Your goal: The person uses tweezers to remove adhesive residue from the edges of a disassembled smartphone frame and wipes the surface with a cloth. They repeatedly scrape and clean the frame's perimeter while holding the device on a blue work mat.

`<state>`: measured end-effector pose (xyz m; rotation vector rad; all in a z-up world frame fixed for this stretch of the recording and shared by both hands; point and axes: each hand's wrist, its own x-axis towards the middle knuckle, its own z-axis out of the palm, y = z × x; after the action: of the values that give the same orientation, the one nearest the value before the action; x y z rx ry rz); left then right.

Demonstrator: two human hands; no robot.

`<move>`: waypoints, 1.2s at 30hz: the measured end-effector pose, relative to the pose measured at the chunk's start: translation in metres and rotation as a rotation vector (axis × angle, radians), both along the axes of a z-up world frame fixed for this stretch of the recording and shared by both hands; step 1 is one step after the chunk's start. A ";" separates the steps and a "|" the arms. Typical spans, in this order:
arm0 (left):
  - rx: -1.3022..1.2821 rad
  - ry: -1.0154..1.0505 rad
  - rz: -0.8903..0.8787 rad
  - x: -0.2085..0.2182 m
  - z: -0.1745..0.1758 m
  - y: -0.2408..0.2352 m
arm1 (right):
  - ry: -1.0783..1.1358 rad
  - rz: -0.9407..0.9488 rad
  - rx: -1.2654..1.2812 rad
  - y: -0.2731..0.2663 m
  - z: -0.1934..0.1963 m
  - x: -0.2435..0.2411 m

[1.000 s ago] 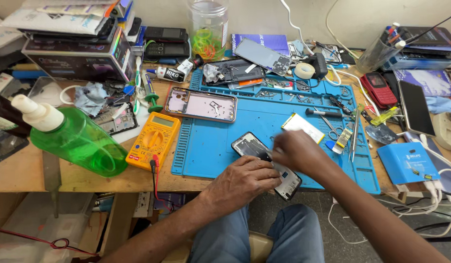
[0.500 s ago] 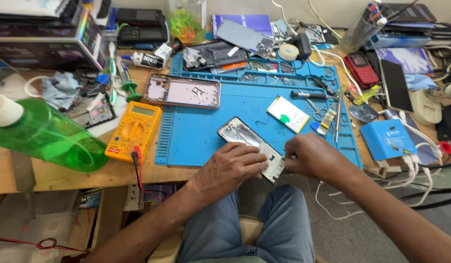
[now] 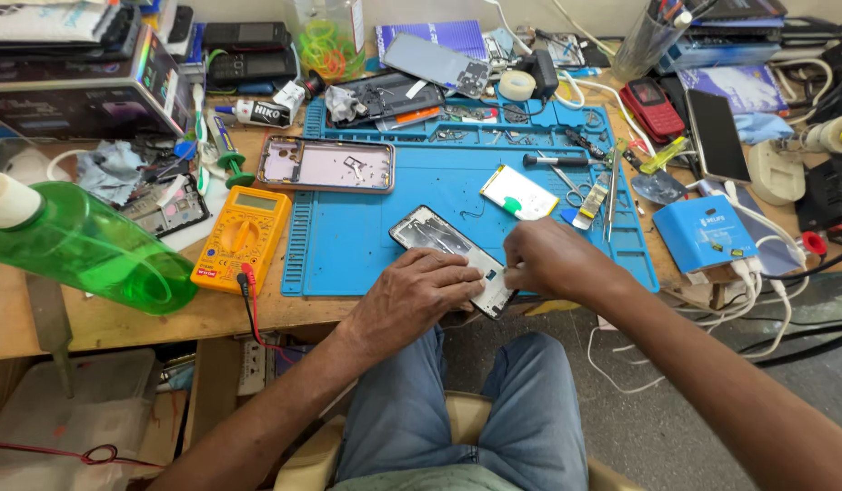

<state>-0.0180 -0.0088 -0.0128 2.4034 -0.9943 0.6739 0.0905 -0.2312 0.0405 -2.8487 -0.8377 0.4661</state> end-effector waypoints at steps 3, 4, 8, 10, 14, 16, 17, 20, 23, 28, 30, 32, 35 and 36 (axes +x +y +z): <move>0.040 -0.011 -0.001 0.003 0.005 -0.002 | -0.048 -0.002 0.105 0.039 -0.001 0.016; 0.046 0.000 0.000 0.002 0.006 -0.003 | -0.071 -0.008 0.205 0.055 -0.008 0.021; 0.049 0.038 -0.004 0.001 0.013 -0.004 | -0.150 -0.018 0.467 0.064 -0.026 0.024; 0.021 0.032 -0.012 0.001 0.010 -0.003 | -0.091 0.046 0.305 0.025 -0.022 0.016; 0.010 0.029 -0.035 0.001 0.007 -0.002 | 0.225 -0.034 0.084 -0.062 0.023 0.008; 0.046 0.030 -0.025 -0.001 0.009 -0.001 | 0.087 -0.194 0.176 -0.075 0.036 0.004; 0.059 0.024 -0.023 -0.001 0.011 -0.003 | 0.009 -0.276 0.216 -0.077 0.041 0.004; 0.029 0.089 -0.021 0.002 0.017 -0.009 | -0.275 -0.043 0.493 -0.084 0.045 0.013; 0.076 0.088 0.025 0.005 0.017 -0.013 | -0.546 -0.031 0.559 -0.113 0.037 0.026; 0.079 0.064 0.005 0.007 0.008 -0.014 | -0.316 -0.425 0.280 -0.137 0.003 0.038; 0.043 0.051 -0.012 0.008 0.013 -0.015 | -0.367 -0.362 0.315 -0.136 -0.004 0.042; -0.024 0.037 -0.004 0.007 0.017 -0.016 | -0.474 -0.204 0.416 -0.142 -0.007 0.041; -0.174 0.034 0.034 -0.009 0.023 -0.006 | -0.093 -0.528 0.451 -0.144 -0.017 0.049; -0.182 0.047 0.089 -0.018 0.025 -0.002 | 0.017 -0.546 0.597 -0.145 -0.022 0.055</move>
<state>-0.0360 -0.0103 0.0118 2.3029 -0.7752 0.7043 0.1453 -0.3758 0.0181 -2.3537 -0.1243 0.1312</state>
